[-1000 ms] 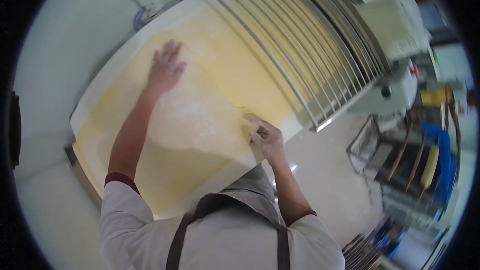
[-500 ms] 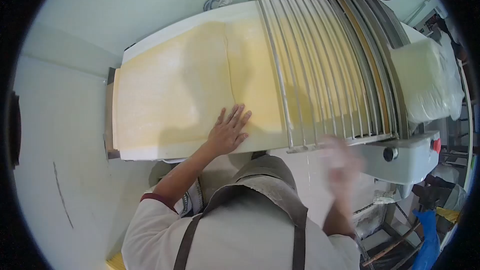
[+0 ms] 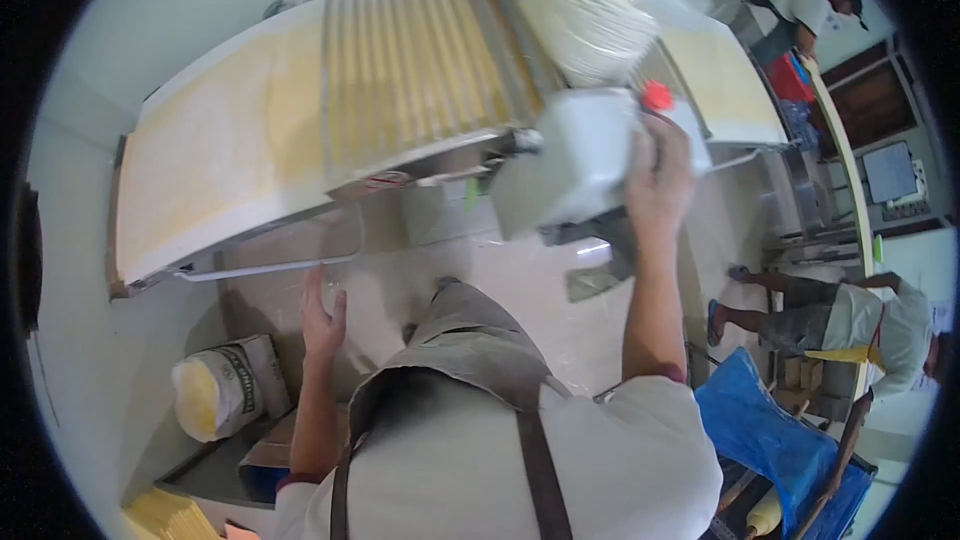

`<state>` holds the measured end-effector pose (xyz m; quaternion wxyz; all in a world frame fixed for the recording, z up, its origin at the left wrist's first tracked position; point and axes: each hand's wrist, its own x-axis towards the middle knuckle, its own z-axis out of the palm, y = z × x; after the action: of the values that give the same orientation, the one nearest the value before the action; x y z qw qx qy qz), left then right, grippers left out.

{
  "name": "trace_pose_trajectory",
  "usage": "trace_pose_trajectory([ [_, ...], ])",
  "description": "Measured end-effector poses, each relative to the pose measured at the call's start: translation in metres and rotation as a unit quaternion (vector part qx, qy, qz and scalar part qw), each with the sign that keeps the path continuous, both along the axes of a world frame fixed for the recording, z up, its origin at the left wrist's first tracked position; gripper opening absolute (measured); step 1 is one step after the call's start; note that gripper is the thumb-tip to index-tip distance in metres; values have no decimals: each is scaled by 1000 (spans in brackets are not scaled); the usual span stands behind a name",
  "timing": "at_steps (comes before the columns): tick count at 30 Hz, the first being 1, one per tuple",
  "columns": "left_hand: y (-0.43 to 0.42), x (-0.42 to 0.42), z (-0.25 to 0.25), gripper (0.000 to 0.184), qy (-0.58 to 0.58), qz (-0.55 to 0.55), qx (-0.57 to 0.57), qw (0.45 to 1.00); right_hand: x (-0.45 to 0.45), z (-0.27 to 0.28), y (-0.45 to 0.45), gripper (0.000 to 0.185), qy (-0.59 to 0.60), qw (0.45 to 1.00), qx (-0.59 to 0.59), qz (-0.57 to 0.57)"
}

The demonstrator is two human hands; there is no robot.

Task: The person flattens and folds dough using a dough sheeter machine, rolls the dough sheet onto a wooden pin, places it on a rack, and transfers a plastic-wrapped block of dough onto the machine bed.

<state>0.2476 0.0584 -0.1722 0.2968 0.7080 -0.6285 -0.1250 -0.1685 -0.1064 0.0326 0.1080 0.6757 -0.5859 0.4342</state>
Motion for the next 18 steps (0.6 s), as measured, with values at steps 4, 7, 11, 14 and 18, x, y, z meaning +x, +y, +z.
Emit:
trace_pose_trajectory([
  [4, 8, -150, 32, 43, 226, -106, 26, 968, -49, 8, -8, 17, -17, 995, 17, 96],
  [7, -7, -269, 53, 46, 229, -200, -45, 952, -106, 0, -31, 19, -64, 986, 84, 127],
  [11, -20, -388, 47, 43, 207, -111, -141, 962, -164, -16, -76, 29, -135, 950, 119, 257],
  [14, -27, -424, 8, 44, 137, 52, -150, 978, -182, -21, -98, 41, -202, 888, 217, 352],
  [18, -31, -431, 2, 38, 82, 138, -179, 971, -183, -35, -115, 51, -250, 833, 304, 389],
])
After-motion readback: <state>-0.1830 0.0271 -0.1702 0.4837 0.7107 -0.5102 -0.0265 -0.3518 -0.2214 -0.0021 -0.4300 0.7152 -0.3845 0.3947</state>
